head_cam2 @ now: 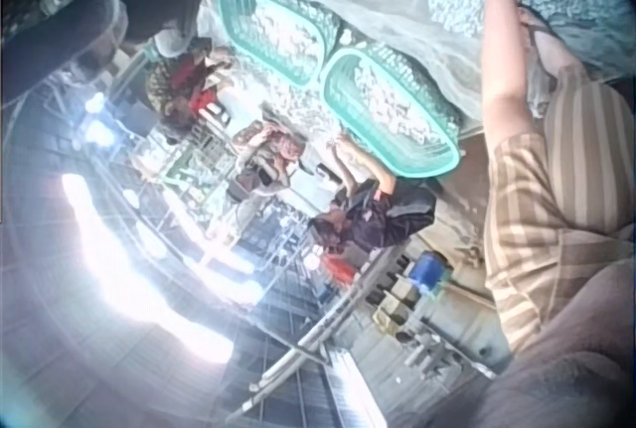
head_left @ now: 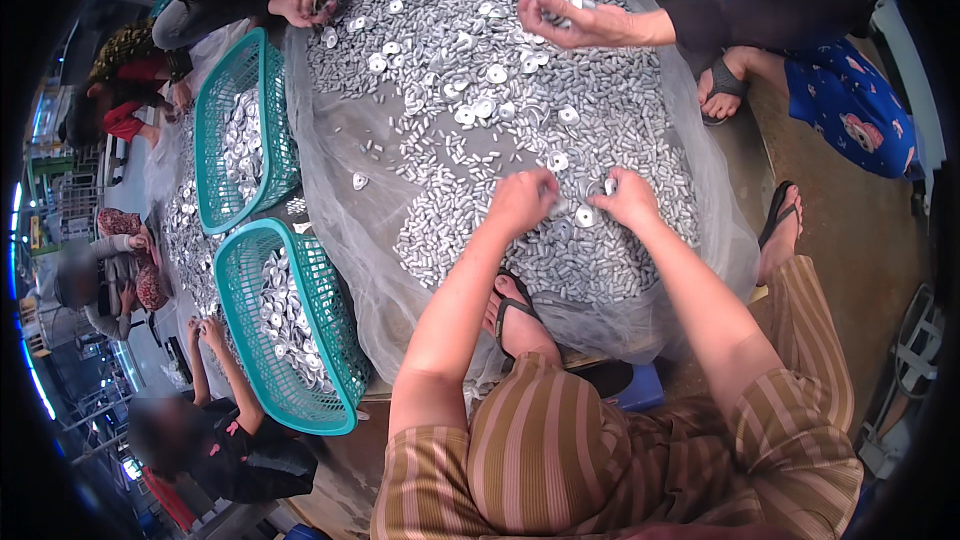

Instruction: The person sorts through a large pile of small silver-colored metal pieces on a sheet on the floor, picking them up by hand and placing them into green plastic baskets.

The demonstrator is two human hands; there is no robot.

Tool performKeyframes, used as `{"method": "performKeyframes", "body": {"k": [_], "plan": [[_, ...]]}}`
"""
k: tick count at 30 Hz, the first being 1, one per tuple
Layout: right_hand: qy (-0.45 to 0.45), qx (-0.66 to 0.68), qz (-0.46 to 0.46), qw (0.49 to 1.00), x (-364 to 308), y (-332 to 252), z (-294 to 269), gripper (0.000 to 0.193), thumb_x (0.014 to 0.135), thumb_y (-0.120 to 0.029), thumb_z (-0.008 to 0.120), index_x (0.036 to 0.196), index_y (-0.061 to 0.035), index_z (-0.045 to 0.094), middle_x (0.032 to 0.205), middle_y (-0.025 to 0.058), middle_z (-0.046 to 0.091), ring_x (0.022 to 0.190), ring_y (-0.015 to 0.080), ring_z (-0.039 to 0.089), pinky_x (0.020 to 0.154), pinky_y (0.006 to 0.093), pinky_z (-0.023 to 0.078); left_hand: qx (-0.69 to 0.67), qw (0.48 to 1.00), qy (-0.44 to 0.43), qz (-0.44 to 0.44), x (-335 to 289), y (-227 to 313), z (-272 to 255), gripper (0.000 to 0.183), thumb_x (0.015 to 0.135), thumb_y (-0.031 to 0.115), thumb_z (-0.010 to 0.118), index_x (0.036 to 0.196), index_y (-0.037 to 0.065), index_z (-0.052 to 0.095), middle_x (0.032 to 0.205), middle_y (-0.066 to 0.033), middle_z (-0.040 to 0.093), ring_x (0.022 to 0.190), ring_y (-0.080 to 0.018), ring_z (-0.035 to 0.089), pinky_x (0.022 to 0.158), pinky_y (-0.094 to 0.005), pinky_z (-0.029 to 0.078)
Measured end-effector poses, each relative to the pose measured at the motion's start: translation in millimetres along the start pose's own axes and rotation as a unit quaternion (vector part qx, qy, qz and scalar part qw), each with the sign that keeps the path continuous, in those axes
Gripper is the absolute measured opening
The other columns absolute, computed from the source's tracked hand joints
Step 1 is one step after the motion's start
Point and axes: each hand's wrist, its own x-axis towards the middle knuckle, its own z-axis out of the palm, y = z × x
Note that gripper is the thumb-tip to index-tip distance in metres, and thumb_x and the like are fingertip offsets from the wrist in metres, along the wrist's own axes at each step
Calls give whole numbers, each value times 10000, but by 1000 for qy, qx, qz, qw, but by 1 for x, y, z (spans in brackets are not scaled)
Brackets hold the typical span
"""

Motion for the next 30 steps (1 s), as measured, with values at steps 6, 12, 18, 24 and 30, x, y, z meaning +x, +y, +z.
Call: {"method": "performKeyframes", "body": {"k": [6, 12, 18, 24, 30], "plan": [[-10, 32, -33, 999, -13, 4, 3, 346, 672, -224, 696, 964, -118, 543, 871, 142, 613, 827, 321, 582, 714, 389, 452, 97, 990, 98, 20, 35, -12, 11, 287, 699, 108, 567, 983, 140, 553, 824, -137, 622, 771, -308, 601, 698, -399, 469], [-37, 4, -127, 991, -12, 24, 2, 302, 719, -220, 653, 996, -152, 555, 906, 119, 599, 869, 309, 566, 737, 383, 443, 19, 999, -47, 0, 15, 1, -3, 238, 659, 199, 698, 827, 86, 573, 666, -102, 597, 653, -240, 593, 590, -346, 455], [13, 35, -144, 989, -10, 12, 4, 305, 719, -257, 656, 989, -148, 567, 917, 115, 599, 868, 308, 567, 725, 387, 447, -281, 953, -28, -113, -4, -26, -25, 167, 725, 123, 662, 871, 64, 603, 559, 35, 491, 514, -56, 460, 470, -208, 368], [-48, -22, -123, 991, 6, 5, 0, 286, 723, -240, 634, 967, -97, 592, 868, 134, 613, 752, 288, 574, 688, 350, 454, -123, 986, 66, -86, 8, -40, -22, 255, 763, 88, 554, 1017, 90, 565, 841, -91, 588, 782, -235, 577, 711, -319, 458], [-160, 556, 95, 810, 11, 23, -17, 240, 737, -150, 500, 907, 0, 580, 687, 81, 568, 587, 185, 570, 545, 322, 476, 144, 977, 113, -108, 15, -20, -3, 238, 728, 160, 636, 944, 77, 582, 844, -144, 569, 797, -296, 579, 691, -392, 459]]}}
